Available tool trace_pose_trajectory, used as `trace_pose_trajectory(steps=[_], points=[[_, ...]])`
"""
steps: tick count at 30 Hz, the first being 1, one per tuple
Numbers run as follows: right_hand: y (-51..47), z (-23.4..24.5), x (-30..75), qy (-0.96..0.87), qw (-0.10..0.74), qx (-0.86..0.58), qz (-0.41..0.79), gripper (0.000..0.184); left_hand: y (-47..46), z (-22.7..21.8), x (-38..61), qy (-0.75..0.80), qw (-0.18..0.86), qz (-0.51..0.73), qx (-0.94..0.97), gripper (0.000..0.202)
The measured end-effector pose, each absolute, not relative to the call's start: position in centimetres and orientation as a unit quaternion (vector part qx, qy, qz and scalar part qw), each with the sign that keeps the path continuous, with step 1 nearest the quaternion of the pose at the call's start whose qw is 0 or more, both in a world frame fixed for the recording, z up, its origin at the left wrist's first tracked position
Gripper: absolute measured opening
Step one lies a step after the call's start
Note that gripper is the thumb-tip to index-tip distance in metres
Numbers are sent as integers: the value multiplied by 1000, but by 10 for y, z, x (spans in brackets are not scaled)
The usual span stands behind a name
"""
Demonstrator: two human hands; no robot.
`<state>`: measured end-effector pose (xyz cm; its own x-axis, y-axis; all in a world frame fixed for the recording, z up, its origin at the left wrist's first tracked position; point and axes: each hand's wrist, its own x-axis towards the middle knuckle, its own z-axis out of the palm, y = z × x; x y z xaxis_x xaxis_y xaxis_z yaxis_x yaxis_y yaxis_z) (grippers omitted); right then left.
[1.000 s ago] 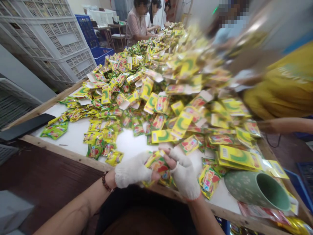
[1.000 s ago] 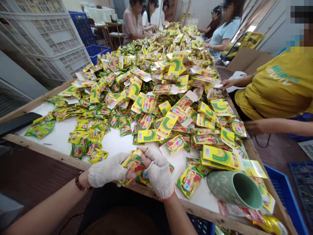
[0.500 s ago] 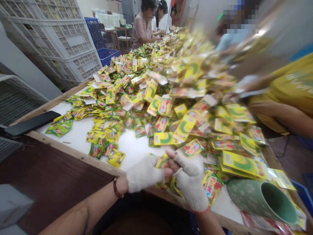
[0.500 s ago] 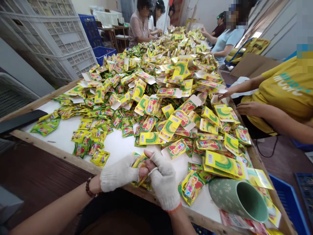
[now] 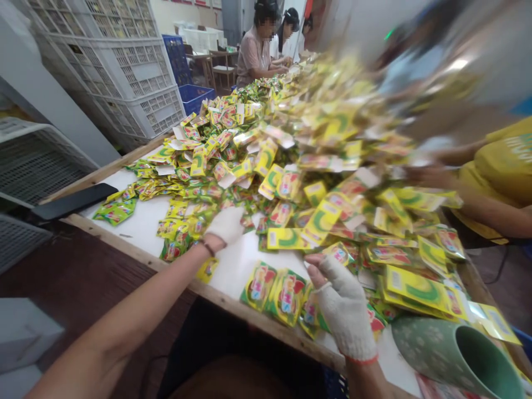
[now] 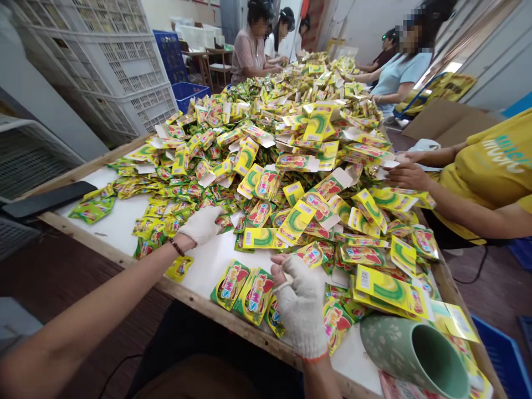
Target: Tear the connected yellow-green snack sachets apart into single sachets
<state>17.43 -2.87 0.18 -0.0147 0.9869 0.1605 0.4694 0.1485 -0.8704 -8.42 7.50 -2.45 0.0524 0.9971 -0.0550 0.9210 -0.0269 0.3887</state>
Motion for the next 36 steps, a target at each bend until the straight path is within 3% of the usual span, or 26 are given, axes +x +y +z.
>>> trace_pose_trajectory(steps=[3,9,14,17,21,23,27,30,36], points=[[-24,6,150,-669,387,-546,323,19,60,-13,-85,642,189,132,731,19],[-8,7,106,-739,361,-462,332,32,16,31,-81,508,255,143,810,15],[-9,5,106,-709,323,-502,375,16,0,22,-120,582,194,24,789,24],[-14,0,118,-669,317,-538,404,16,-5,9,-139,599,166,-59,781,19],[-18,-5,123,-614,341,-531,474,21,-4,12,-134,618,185,-19,764,12],[-19,-4,119,-576,359,-525,514,22,-3,19,-121,644,251,106,715,13],[-21,-3,109,-450,413,-515,601,34,-7,22,-84,582,514,358,520,37],[-21,-4,109,-414,433,-496,629,37,-16,15,-59,504,638,404,419,56],[-20,-6,125,-448,426,-522,588,28,-25,7,-37,446,716,422,332,40]])
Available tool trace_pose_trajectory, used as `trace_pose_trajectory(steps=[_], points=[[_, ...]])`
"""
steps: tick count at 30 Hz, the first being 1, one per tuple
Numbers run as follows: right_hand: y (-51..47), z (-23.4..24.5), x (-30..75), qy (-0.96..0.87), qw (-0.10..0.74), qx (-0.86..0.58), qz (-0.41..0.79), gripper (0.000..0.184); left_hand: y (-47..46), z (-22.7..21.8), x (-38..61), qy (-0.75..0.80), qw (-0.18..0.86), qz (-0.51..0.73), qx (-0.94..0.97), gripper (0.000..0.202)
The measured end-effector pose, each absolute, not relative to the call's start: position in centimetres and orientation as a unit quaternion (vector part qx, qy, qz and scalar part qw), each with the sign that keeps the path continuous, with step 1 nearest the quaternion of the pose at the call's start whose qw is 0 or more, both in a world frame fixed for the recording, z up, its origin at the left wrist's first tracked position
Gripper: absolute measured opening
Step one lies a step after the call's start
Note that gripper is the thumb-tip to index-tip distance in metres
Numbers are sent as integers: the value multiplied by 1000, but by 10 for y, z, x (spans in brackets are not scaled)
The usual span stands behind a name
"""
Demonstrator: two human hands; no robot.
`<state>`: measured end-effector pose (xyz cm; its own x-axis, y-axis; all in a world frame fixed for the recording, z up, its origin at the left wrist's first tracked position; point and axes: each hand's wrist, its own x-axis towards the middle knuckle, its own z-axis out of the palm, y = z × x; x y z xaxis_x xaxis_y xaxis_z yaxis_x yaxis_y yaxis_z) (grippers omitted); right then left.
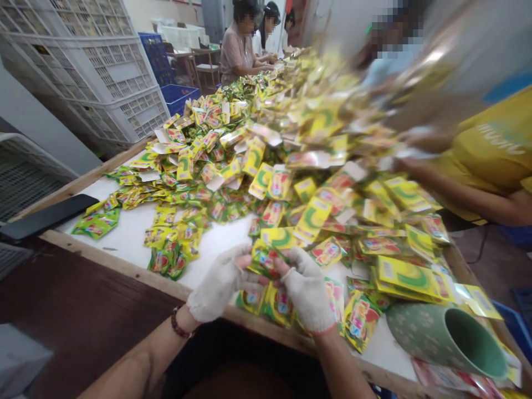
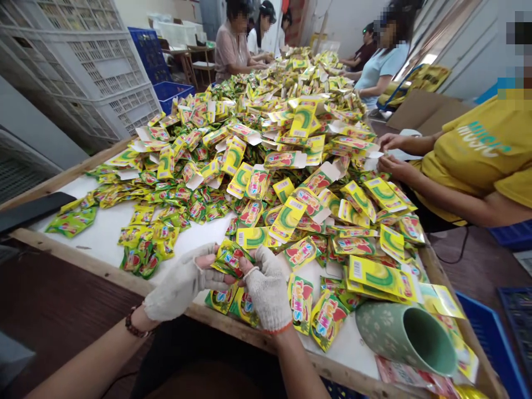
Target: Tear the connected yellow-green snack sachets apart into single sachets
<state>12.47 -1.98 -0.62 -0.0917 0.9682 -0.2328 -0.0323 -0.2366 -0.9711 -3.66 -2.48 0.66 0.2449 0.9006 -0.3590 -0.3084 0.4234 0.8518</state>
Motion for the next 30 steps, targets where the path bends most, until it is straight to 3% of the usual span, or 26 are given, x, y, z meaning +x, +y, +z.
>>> trace_pose_trajectory(steps=[5,9,11,14,17,19,22,27,29,30], points=[[-23,-9,130,-503,455,-513,526,24,-22,9,-29,484,675,366,420,44],[-26,-12,136,-496,452,-506,542,40,-13,7,-21,470,649,357,479,37],[-25,-12,143,-471,445,-518,558,38,-1,6,-17,501,575,359,538,32],[-21,-11,157,-421,484,-548,536,40,26,3,-10,538,369,312,690,23],[-17,-11,170,-403,531,-526,528,41,55,0,-3,509,169,204,819,35],[-17,-12,177,-407,548,-503,530,37,67,-1,-3,491,131,166,845,42],[-18,-12,184,-440,554,-500,500,32,70,5,-16,479,192,174,839,40],[-16,-5,179,-461,525,-483,528,41,52,31,-52,379,513,153,755,37],[-14,-5,172,-441,503,-482,566,43,41,35,-59,376,532,160,742,37],[-13,-5,167,-430,496,-491,573,44,34,35,-60,404,493,180,750,38]])
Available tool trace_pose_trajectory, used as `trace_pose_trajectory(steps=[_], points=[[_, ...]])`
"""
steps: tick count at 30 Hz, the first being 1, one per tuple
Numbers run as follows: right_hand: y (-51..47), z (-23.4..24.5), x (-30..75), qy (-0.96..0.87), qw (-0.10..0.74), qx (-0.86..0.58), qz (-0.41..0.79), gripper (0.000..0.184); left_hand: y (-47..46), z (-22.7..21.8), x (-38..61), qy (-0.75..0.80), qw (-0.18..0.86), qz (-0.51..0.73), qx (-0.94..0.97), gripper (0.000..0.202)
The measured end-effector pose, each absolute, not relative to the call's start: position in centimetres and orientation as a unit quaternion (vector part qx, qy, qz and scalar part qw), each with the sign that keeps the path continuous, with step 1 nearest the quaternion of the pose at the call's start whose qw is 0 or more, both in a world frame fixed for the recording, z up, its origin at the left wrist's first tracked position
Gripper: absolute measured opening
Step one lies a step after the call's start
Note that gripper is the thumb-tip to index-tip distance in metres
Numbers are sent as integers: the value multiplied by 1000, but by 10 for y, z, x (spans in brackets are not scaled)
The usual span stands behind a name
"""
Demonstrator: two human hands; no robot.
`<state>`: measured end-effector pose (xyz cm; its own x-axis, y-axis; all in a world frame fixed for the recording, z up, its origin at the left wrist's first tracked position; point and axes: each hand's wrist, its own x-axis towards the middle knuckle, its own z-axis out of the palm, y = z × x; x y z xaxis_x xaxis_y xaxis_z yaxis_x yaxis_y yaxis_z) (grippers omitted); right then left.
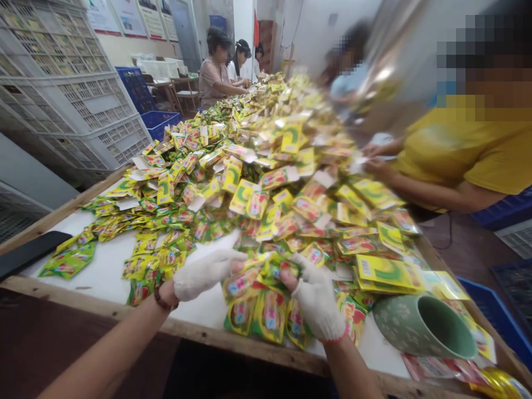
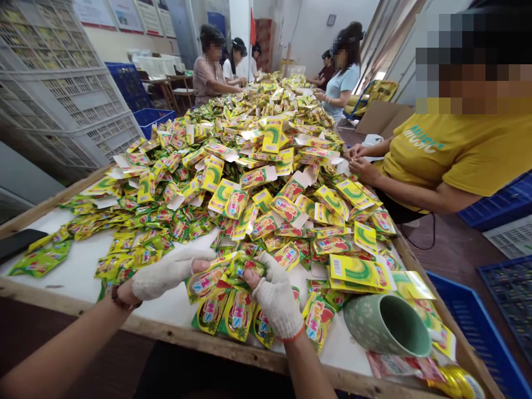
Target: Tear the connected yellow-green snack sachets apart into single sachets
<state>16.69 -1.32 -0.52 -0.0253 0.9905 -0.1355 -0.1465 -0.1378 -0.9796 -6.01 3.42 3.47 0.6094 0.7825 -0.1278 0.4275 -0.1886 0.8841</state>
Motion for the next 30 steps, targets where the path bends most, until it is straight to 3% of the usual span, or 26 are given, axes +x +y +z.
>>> trace_pose_trajectory(steps=[2,4,6,7,10,15,20,26,30], points=[[-13,-7,157,-406,499,-515,567,49,21,29,-60,487,320,243,776,41],[-13,-8,148,-382,509,-520,570,53,8,19,-56,533,125,273,791,64],[-15,-6,140,-372,515,-507,583,52,-2,8,-52,543,5,247,803,80],[-16,-4,137,-373,513,-498,592,51,-6,3,-50,546,-21,228,806,77],[-19,0,134,-379,511,-486,599,50,-10,-6,-48,546,-30,197,814,58],[-19,-5,149,-419,472,-522,574,45,-6,0,-54,512,-2,163,843,50],[-13,-2,162,-514,370,-503,588,32,-5,7,-51,472,-6,122,873,54],[-9,12,152,-613,371,-511,475,16,-7,5,-40,473,-21,98,876,44],[-16,4,152,-514,396,-525,551,20,-7,5,-41,508,-12,102,855,52]])
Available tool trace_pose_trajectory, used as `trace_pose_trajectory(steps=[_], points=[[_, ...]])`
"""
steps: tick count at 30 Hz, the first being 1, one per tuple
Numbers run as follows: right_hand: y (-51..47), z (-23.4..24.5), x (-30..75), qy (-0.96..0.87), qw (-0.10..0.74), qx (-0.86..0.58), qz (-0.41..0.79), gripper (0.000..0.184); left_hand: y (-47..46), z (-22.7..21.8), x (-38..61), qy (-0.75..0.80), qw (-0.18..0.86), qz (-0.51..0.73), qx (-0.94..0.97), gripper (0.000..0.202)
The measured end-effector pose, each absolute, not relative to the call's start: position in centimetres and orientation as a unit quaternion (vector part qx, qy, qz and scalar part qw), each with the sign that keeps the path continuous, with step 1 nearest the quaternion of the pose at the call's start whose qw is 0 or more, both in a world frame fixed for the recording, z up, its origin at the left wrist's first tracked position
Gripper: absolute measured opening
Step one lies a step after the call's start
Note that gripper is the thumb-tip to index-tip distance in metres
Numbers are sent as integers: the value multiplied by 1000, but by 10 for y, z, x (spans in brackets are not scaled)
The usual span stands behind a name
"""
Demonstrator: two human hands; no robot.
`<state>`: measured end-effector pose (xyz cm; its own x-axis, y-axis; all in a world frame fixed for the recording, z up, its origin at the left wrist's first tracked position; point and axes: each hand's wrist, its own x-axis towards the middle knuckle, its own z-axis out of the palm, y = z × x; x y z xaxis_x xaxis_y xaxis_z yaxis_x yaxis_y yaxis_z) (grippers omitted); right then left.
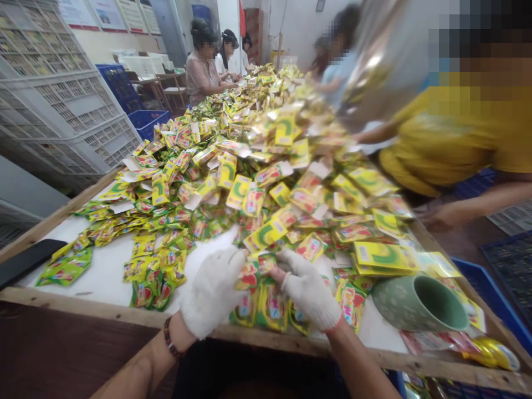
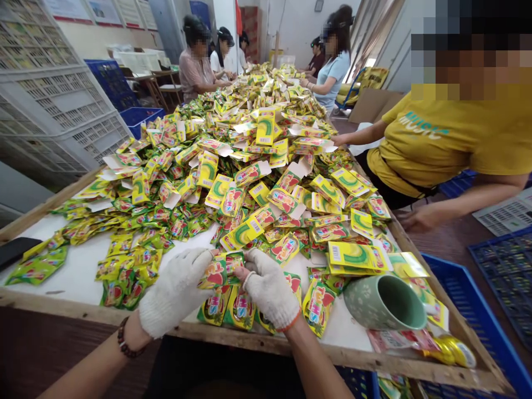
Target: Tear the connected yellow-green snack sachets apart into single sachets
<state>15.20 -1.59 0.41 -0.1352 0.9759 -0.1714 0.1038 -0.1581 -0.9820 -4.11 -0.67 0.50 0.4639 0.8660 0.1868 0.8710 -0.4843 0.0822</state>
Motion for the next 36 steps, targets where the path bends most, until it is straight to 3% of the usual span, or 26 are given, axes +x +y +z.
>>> trace_pose_trajectory(steps=[6,11,13,14,17,20,23,27,30,33,36], points=[[-23,-2,151,-521,449,-515,512,9,-9,6,-35,-476,29,-108,-873,51],[-27,10,151,-457,385,-478,644,30,-10,2,-29,-515,35,-159,-842,48],[-27,13,150,-476,359,-459,659,22,-13,1,-28,-536,12,-184,-824,41],[-26,14,149,-499,347,-452,653,16,-15,2,-27,-543,-15,-196,-816,37],[-21,16,144,-598,353,-442,568,21,-21,5,-29,-556,-165,-227,-782,31],[-17,12,136,-645,427,-454,442,13,-28,6,-36,-561,-372,-307,-673,33],[-19,2,128,-582,497,-498,408,20,-33,1,-39,-529,-524,-419,-520,42],[-24,-10,124,-545,483,-504,463,21,-39,-7,-39,-519,-557,-458,-458,48],[-25,-9,128,-554,449,-503,488,9,-39,-9,-40,-531,-556,-415,-488,32],[-27,-2,131,-541,423,-504,524,9,-36,-8,-42,-503,-583,-390,-505,21],[-29,3,128,-502,444,-523,526,11,-31,-3,-42,-459,-627,-432,-458,45]])
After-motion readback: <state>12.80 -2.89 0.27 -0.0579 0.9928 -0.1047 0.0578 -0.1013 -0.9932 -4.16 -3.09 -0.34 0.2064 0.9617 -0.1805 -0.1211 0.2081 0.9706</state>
